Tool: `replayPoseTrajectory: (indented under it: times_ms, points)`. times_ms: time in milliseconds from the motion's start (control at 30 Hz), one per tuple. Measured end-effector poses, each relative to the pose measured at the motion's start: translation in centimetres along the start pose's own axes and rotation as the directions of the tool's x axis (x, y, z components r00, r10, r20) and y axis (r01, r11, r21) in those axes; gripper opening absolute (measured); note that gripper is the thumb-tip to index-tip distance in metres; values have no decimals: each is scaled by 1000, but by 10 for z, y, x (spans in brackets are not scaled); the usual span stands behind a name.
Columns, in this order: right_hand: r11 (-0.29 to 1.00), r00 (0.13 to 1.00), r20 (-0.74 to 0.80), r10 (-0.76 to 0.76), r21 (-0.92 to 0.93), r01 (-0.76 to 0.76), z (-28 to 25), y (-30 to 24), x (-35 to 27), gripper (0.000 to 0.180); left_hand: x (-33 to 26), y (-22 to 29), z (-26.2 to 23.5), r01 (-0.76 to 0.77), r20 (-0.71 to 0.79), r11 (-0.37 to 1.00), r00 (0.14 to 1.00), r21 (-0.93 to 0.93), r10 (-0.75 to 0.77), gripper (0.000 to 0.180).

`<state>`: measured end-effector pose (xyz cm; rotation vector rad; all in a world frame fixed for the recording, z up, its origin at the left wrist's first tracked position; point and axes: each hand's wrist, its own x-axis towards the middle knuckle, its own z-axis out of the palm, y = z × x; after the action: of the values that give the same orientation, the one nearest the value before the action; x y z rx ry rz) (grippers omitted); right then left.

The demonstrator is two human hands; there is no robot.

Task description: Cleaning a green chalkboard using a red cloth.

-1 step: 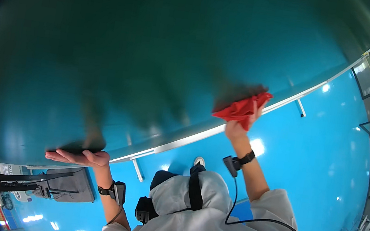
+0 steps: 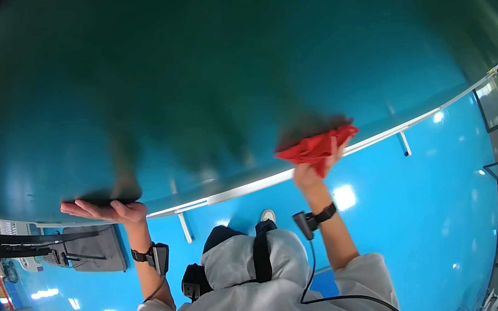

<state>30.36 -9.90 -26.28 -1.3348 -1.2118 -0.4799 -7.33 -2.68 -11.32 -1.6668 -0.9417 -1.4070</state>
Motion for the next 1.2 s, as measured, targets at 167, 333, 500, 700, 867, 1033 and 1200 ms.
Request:
replayPoseTrajectory:
  times_ms: [167, 333, 500, 700, 867, 1033, 1200]
  points:
    - [979, 983, 31, -181, 102, 177, 41, -86, -21, 72, -7, -4, 8, -10, 24, 1000, 1000, 16, 10, 69]
    - [876, 848, 264, -460, -24, 483, 16, -75, 2, 50, -9, -1, 4, 44, 77, 998, 996, 42, -47, 70]
    - [988, 986, 76, -151, -35, 153, -5, -24, -7, 75, -9, -7, 5, 0, 40, 1000, 999, 8, 0, 69]
    - [965, 939, 220, -264, 53, 258, 41, -85, -42, 64, 8, 21, 1, 166, 21, 973, 986, -163, -165, 66]
    - [923, 899, 211, -384, 115, 367, 54, -119, -24, 54, 20, 93, -2, 137, 29, 879, 990, -457, -139, 65]
    - [919, 895, 222, -387, 16, 393, 8, -39, 4, 60, 5, 166, 29, 90, 202, 855, 979, -511, 18, 69]
    - [986, 984, 62, -169, 26, 167, -60, 90, 50, 72, -12, 173, 42, 104, 295, 940, 956, -325, -4, 72]
